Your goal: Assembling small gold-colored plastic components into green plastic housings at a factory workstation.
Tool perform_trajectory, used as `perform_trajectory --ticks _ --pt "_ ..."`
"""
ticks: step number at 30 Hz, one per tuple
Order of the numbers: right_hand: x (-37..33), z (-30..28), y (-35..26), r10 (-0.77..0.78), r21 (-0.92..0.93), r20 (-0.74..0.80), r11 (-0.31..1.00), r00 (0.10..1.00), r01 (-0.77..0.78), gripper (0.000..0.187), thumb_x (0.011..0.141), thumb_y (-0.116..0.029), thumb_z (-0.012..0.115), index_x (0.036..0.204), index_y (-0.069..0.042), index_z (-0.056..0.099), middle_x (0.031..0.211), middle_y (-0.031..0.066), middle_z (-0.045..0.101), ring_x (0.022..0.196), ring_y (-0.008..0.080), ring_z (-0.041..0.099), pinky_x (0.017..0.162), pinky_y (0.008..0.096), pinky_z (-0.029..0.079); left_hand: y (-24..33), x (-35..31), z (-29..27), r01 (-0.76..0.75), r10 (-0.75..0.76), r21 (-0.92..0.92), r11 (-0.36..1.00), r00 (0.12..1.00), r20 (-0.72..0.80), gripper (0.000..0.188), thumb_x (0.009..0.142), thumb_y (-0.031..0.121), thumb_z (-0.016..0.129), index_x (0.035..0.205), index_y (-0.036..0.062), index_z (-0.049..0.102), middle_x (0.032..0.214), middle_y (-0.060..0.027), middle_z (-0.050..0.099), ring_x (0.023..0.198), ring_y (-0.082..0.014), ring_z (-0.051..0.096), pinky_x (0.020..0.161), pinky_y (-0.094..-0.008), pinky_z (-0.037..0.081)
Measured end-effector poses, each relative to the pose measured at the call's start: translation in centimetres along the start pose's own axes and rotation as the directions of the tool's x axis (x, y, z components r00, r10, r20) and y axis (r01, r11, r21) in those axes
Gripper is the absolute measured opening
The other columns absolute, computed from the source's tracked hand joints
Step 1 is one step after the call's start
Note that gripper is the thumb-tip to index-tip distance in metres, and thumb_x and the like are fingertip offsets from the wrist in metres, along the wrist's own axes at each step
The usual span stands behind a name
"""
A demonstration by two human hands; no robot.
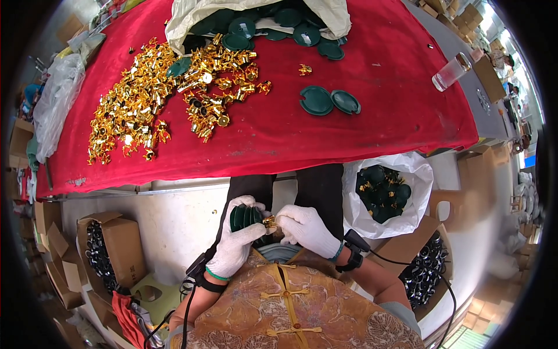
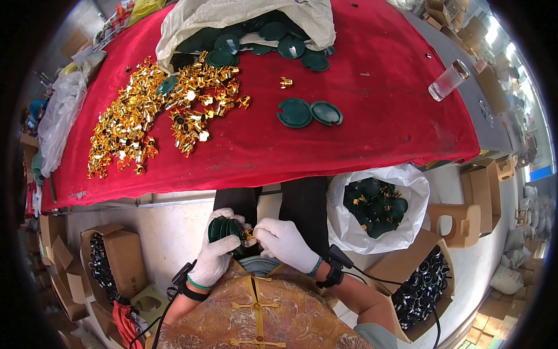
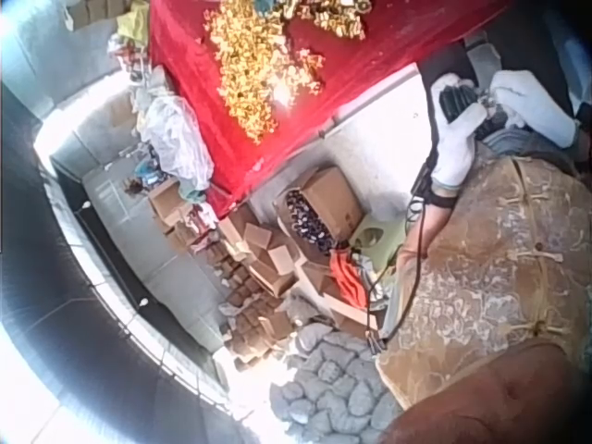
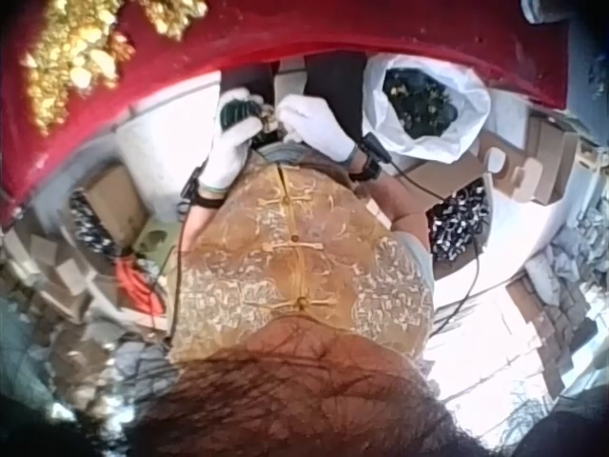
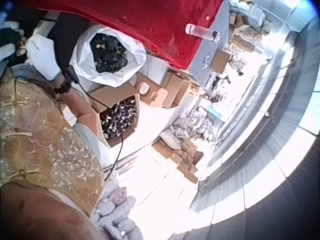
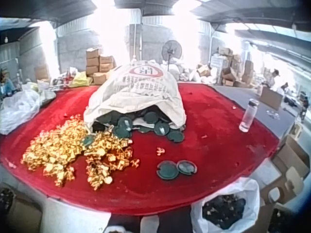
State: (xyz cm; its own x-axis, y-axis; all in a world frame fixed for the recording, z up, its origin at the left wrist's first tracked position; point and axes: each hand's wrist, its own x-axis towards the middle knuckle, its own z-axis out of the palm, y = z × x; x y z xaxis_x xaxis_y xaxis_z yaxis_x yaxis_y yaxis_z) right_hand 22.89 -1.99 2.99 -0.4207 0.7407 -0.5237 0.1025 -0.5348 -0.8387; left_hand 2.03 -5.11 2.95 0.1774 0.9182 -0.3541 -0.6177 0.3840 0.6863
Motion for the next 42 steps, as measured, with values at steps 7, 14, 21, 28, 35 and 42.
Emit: perform_trajectory --ticks 7,14,21,28,35,42 --pt "0.6 0.2 0.8 -0.369 -0.424 -0.069 0.852 0.927 0.307 0.014 0.104 -0.014 0.063 0.109 -0.003 0.069 0.089 0.0140 0.070 0.074 0.0300 0.072 0.071 0.0390 0.060 -0.3 -0.1 0.1 0.033 -0.032 0.035 0.999 0.999 -0.038 0.062 0.084 -0.004 0.073 0.140 0.0105 0.051 0.132 -0.0128 0.061 0.122 -0.0280 0.063 0.109 -0.0439 0.054" --pt "0.9 0.4 0.8 -0.629 -0.627 0.070 0.576 0.774 0.524 0.018 0.101 -0.012 0.065 0.118 -0.008 0.067 0.102 0.0167 0.069 0.092 0.0397 0.071 0.077 0.0469 0.057 -0.4 -0.1 -0.8 0.049 -0.050 -0.039 0.998 0.999 -0.005 0.063 0.087 -0.009 0.070 0.144 0.0097 0.050 0.131 -0.0103 0.059 0.124 -0.0230 0.059 0.109 -0.0373 0.049" --pt "1.0 0.5 0.9 -0.636 -0.602 0.061 0.592 0.770 0.536 0.017 0.100 -0.008 0.065 0.117 -0.004 0.069 0.102 0.0172 0.071 0.090 0.0386 0.073 0.078 0.0439 0.059 -0.4 -0.1 -0.8 0.054 -0.055 -0.059 0.997 0.998 -0.021 0.063 0.088 -0.008 0.070 0.144 0.0098 0.050 0.132 -0.0106 0.060 0.124 -0.0233 0.060 0.109 -0.0379 0.049" --pt "1.1 0.4 1.0 -0.633 -0.606 0.062 0.590 0.772 0.533 0.017 0.100 -0.007 0.065 0.116 -0.004 0.070 0.100 0.0170 0.072 0.089 0.0379 0.073 0.077 0.0430 0.059 -0.4 -0.2 -0.6 0.065 -0.068 -0.079 0.995 0.997 -0.036 0.061 0.088 -0.010 0.070 0.143 0.0099 0.052 0.130 -0.0102 0.061 0.124 -0.0229 0.060 0.109 -0.0371 0.049" --pt "1.4 0.4 1.5 -0.640 -0.605 0.044 0.594 0.767 0.531 0.017 0.100 -0.007 0.064 0.115 -0.004 0.070 0.099 0.0167 0.072 0.087 0.0374 0.073 0.076 0.0425 0.059 -0.5 0.0 -0.6 0.066 -0.070 -0.071 0.995 0.996 -0.053 0.061 0.087 -0.011 0.072 0.141 0.0101 0.053 0.129 -0.0089 0.061 0.123 -0.0207 0.059 0.106 -0.0343 0.049" --pt "1.6 0.3 2.0 -0.605 -0.585 0.034 0.633 0.796 0.507 0.015 0.103 -0.013 0.065 0.116 -0.006 0.068 0.103 0.0183 0.072 0.091 0.0411 0.072 0.077 0.0474 0.059 -0.5 0.0 -0.6 0.070 -0.072 -0.051 0.996 0.997 -0.039 0.061 0.088 -0.011 0.072 0.141 0.0096 0.052 0.129 -0.0084 0.060 0.123 -0.0200 0.059 0.107 -0.0351 0.049"
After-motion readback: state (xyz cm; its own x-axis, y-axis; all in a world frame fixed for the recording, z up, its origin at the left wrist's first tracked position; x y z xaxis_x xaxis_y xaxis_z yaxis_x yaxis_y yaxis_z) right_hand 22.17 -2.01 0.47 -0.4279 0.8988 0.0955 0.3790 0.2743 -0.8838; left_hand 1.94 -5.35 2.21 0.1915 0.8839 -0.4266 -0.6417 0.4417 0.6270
